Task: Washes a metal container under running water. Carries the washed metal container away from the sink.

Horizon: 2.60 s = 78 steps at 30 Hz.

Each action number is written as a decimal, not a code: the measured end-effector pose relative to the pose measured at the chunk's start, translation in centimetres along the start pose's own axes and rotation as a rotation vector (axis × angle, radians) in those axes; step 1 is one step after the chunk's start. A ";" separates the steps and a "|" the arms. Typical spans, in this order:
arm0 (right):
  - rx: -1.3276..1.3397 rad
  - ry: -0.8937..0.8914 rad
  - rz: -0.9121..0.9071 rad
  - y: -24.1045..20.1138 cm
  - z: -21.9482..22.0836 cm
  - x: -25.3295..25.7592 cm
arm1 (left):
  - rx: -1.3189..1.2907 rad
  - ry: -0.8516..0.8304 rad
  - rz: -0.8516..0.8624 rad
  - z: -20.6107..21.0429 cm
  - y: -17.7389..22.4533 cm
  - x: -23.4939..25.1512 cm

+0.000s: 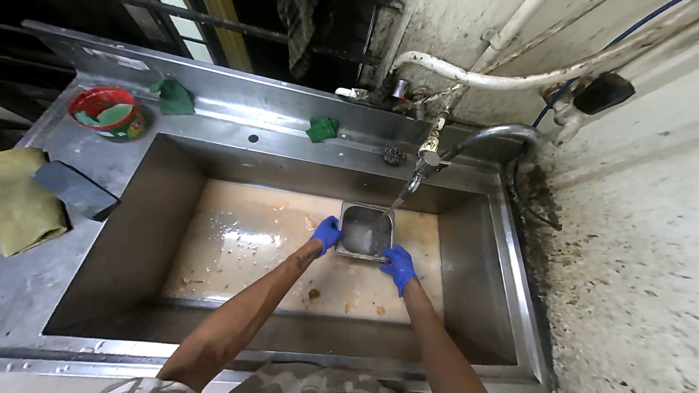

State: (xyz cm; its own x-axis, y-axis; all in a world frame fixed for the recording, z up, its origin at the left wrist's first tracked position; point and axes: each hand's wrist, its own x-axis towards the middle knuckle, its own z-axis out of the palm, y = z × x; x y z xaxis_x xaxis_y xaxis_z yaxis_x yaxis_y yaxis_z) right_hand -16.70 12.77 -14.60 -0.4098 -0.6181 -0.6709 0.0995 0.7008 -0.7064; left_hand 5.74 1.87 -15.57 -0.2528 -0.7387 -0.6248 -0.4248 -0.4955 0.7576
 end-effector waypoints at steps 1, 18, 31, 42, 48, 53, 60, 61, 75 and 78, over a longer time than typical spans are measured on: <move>0.001 -0.002 0.010 0.2 0.2 0.5 | 0.013 0.008 -0.008 0.1 -0.3 0.4; -0.247 -0.064 -0.057 0.7 -0.9 0.4 | 0.082 -0.083 0.100 -0.1 -3.2 1.4; -0.226 -0.061 -0.037 0.9 -0.6 0.9 | 0.076 -0.090 0.080 -0.2 -3.4 1.5; -0.237 -0.058 -0.034 1.2 -0.6 1.4 | 0.088 -0.087 0.073 -0.1 -3.4 1.5; -0.237 -0.078 -0.037 0.6 -0.6 -0.1 | 0.072 -0.091 0.073 -0.1 -3.3 1.3; -0.199 -0.089 -0.032 0.6 -0.5 0.3 | 0.046 -0.100 0.074 -0.2 -3.3 1.3; -0.181 -0.097 0.007 0.6 -0.5 0.8 | 0.088 -0.100 0.067 -0.2 -3.4 1.6; -0.179 -0.095 0.008 0.6 -0.5 0.7 | 0.091 -0.101 0.070 -0.2 -3.5 1.6; -0.184 -0.100 0.009 0.3 -0.5 0.3 | 0.111 -0.093 0.027 -0.5 -1.5 -0.8; -0.179 -0.102 0.005 0.3 -0.5 0.3 | 0.108 -0.097 0.027 -0.5 -1.4 -1.0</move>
State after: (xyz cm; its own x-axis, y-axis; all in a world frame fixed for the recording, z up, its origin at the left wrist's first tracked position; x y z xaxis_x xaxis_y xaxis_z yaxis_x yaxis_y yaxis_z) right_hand -17.27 13.01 -14.92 -0.3144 -0.6407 -0.7005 -0.0649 0.7507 -0.6575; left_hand 6.99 3.06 -15.89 -0.3456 -0.7009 -0.6239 -0.5067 -0.4203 0.7527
